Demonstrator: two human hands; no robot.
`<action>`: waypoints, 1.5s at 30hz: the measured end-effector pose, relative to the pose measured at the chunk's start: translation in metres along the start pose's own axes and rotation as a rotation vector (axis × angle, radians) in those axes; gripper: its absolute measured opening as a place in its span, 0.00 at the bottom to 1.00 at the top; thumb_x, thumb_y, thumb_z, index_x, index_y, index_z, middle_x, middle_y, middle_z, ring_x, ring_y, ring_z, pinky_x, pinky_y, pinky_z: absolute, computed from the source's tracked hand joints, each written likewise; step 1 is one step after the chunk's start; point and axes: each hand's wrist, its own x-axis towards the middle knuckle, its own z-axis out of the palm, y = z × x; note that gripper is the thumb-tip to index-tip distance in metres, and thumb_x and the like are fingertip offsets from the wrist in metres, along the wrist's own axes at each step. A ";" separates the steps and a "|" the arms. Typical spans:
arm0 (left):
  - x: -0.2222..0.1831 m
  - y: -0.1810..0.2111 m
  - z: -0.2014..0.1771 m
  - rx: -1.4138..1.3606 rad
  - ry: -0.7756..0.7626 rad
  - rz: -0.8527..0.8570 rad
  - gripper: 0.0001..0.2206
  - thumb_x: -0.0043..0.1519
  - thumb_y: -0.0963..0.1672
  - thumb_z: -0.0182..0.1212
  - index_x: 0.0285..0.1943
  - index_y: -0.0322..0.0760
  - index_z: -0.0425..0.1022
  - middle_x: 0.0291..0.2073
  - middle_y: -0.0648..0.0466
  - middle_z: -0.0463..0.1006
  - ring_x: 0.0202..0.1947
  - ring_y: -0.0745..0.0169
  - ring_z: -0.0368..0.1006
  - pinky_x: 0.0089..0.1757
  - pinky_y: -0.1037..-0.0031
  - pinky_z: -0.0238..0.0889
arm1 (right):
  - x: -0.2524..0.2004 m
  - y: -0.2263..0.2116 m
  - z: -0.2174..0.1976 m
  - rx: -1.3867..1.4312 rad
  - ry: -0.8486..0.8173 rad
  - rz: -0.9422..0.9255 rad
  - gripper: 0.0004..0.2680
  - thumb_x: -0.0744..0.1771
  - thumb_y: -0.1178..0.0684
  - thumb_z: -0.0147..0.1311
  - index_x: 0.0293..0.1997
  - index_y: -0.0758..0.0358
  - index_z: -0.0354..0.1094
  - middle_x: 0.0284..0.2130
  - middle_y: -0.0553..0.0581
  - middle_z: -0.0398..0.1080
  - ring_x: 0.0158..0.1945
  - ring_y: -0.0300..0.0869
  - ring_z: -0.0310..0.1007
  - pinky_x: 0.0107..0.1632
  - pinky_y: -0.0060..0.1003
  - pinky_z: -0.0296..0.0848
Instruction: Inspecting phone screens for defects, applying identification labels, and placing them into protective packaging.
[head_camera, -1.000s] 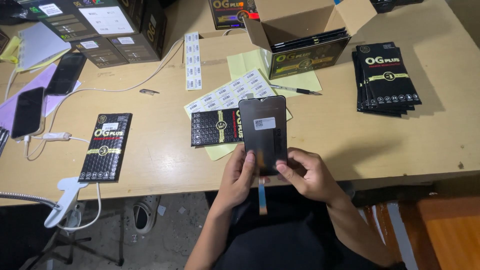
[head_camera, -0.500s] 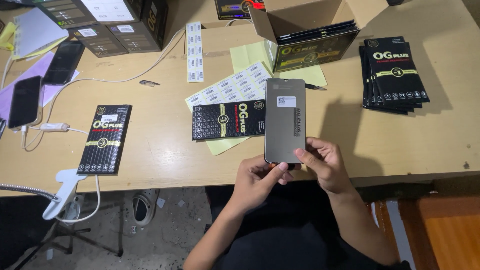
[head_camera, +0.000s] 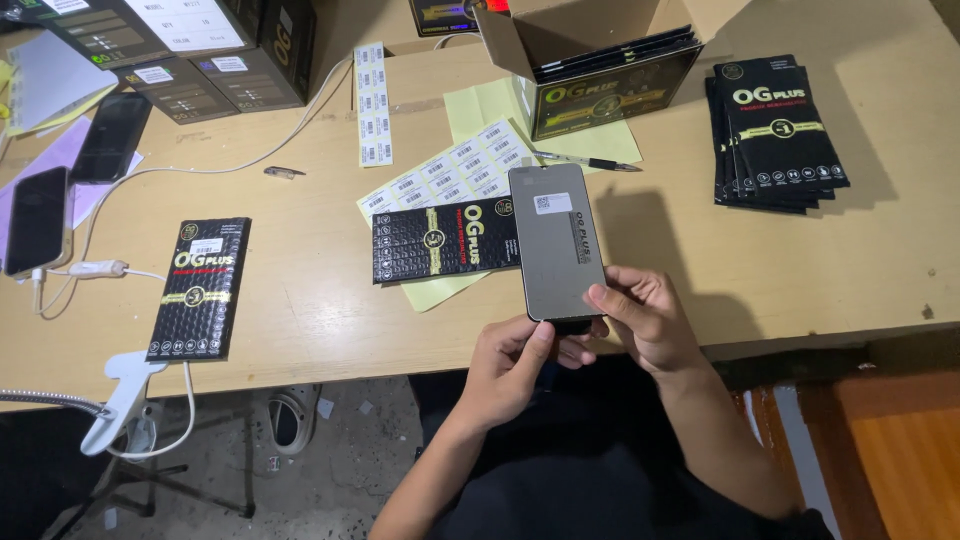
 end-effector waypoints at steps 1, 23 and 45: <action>0.001 0.000 0.001 0.000 -0.002 -0.001 0.16 0.72 0.43 0.49 0.45 0.23 0.80 0.33 0.40 0.83 0.35 0.52 0.82 0.39 0.60 0.79 | 0.001 0.004 -0.004 0.001 0.002 0.000 0.09 0.65 0.60 0.59 0.22 0.65 0.65 0.12 0.50 0.54 0.20 0.33 0.55 0.21 0.32 0.65; -0.029 -0.005 0.001 0.044 -0.024 -0.111 0.13 0.72 0.41 0.46 0.63 0.29 0.66 0.38 0.37 0.83 0.30 0.50 0.83 0.33 0.70 0.78 | 0.007 0.033 -0.041 -0.029 0.159 0.026 0.07 0.67 0.56 0.60 0.29 0.65 0.71 0.20 0.51 0.66 0.17 0.36 0.66 0.23 0.29 0.71; -0.010 0.057 0.008 0.542 -0.308 0.561 0.11 0.68 0.35 0.62 0.56 0.33 0.67 0.55 0.46 0.80 0.46 0.52 0.85 0.46 0.68 0.81 | 0.005 0.020 -0.029 -0.224 0.019 -0.017 0.09 0.69 0.53 0.55 0.36 0.70 0.72 0.16 0.47 0.61 0.15 0.30 0.49 0.23 0.25 0.69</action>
